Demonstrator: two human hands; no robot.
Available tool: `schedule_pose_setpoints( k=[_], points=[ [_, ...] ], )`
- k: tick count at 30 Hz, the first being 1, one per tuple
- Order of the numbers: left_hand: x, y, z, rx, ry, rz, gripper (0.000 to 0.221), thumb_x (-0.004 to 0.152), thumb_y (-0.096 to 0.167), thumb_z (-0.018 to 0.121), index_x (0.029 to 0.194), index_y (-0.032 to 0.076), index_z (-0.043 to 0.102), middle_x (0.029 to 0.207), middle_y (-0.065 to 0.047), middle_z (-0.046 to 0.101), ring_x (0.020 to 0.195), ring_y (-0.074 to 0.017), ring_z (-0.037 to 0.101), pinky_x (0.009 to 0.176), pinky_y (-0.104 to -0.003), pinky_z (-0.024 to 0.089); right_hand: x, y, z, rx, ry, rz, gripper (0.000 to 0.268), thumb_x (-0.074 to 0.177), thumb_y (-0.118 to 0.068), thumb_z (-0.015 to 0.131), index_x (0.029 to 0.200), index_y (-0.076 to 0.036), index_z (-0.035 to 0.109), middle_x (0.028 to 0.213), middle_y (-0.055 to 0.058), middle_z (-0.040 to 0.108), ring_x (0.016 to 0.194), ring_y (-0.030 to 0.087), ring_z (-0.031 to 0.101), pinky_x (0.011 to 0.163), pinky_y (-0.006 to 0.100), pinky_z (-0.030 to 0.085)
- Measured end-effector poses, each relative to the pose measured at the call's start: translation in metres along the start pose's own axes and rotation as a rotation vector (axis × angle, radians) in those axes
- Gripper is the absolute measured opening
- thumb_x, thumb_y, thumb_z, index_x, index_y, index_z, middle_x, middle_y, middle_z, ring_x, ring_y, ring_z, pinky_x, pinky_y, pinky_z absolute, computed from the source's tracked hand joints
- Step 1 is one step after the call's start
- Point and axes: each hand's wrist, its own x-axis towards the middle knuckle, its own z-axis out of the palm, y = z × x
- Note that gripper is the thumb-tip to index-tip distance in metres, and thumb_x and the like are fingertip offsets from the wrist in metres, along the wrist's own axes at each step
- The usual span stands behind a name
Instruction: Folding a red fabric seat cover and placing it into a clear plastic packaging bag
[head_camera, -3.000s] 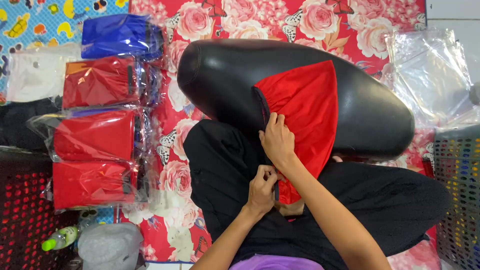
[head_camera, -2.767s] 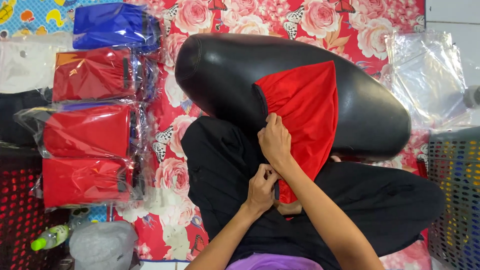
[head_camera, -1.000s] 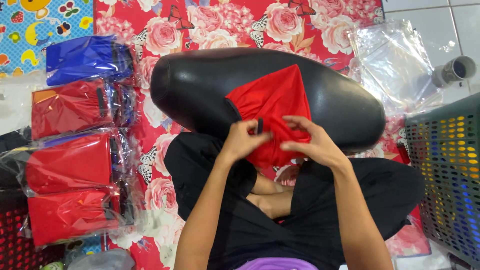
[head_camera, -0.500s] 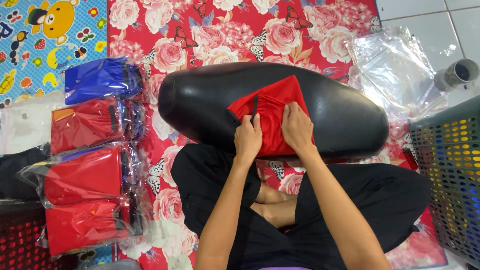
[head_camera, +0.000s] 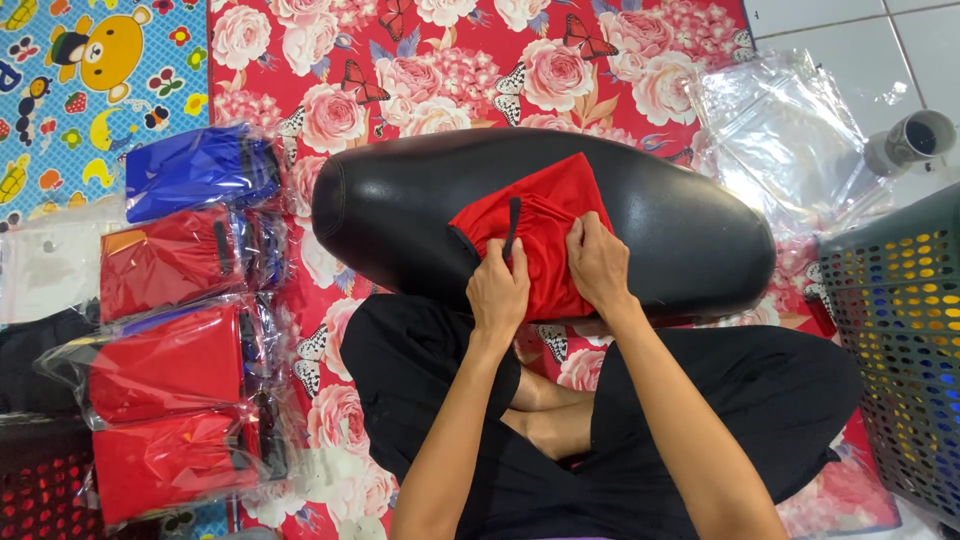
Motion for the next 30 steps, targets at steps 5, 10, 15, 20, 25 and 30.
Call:
schedule_pose_setpoints(
  k=[5, 10, 15, 20, 25, 30],
  points=[
    [-0.012, -0.011, 0.011, 0.017, -0.045, -0.030, 0.039, 0.103, 0.044, 0.044, 0.100, 0.008, 0.060, 0.083, -0.024, 0.071, 0.079, -0.0472, 0.072, 0.068, -0.055, 0.056, -0.007, 0.000, -0.020, -0.111, 0.069, -0.062, 0.020, 0.100, -0.021, 0.055, 0.081, -0.016, 0.053, 0.059, 0.001, 0.049, 0.056, 0.024, 0.063, 0.054, 0.033, 0.050],
    [-0.003, -0.024, 0.018, 0.118, -0.047, -0.061, 0.040, 0.101, 0.039, 0.045, 0.100, 0.005, 0.065, 0.081, -0.024, 0.072, 0.074, -0.0435, 0.074, 0.065, -0.050, 0.057, -0.010, 0.005, -0.011, -0.213, 0.078, -0.126, 0.019, 0.097, -0.020, 0.059, 0.079, -0.016, 0.058, 0.065, -0.001, 0.048, 0.064, 0.021, 0.060, 0.063, 0.033, 0.044],
    [-0.011, -0.008, 0.008, 0.135, 0.150, 0.096, 0.035, 0.090, 0.029, 0.065, 0.118, 0.008, 0.063, 0.097, -0.013, 0.064, 0.087, -0.0372, 0.071, 0.066, -0.047, 0.059, -0.013, 0.007, -0.011, -0.232, 0.102, -0.207, 0.015, 0.097, -0.017, 0.059, 0.082, -0.014, 0.058, 0.069, -0.001, 0.045, 0.064, 0.021, 0.054, 0.063, 0.034, 0.040],
    [-0.004, -0.006, 0.018, 0.350, 0.240, 0.635, 0.037, 0.107, 0.032, 0.050, 0.141, 0.018, 0.056, 0.140, -0.004, 0.051, 0.129, -0.0247, 0.048, 0.098, -0.045, 0.036, -0.015, 0.010, -0.005, -0.264, 0.140, -0.227, 0.013, 0.097, -0.016, 0.060, 0.084, -0.015, 0.057, 0.072, -0.001, 0.044, 0.067, 0.021, 0.053, 0.064, 0.034, 0.038],
    [0.009, -0.028, 0.026, 0.451, -0.125, 0.596, 0.056, 0.114, 0.044, 0.029, 0.160, 0.013, 0.036, 0.169, -0.009, 0.031, 0.156, -0.0306, 0.023, 0.121, -0.064, 0.012, -0.016, 0.013, -0.004, -0.276, 0.138, -0.225, 0.012, 0.097, -0.016, 0.061, 0.086, -0.015, 0.057, 0.073, -0.001, 0.045, 0.068, 0.019, 0.053, 0.066, 0.033, 0.039],
    [0.013, -0.043, 0.035, 0.590, -0.169, 0.563, 0.061, 0.111, 0.051, 0.027, 0.165, 0.023, 0.022, 0.173, 0.001, 0.015, 0.160, -0.0265, 0.012, 0.122, -0.066, 0.008, -0.018, 0.011, -0.011, -0.243, 0.053, -0.170, 0.006, 0.105, -0.019, 0.058, 0.109, -0.015, 0.059, 0.090, 0.000, 0.049, 0.078, 0.021, 0.056, 0.067, 0.034, 0.039]
  ],
)
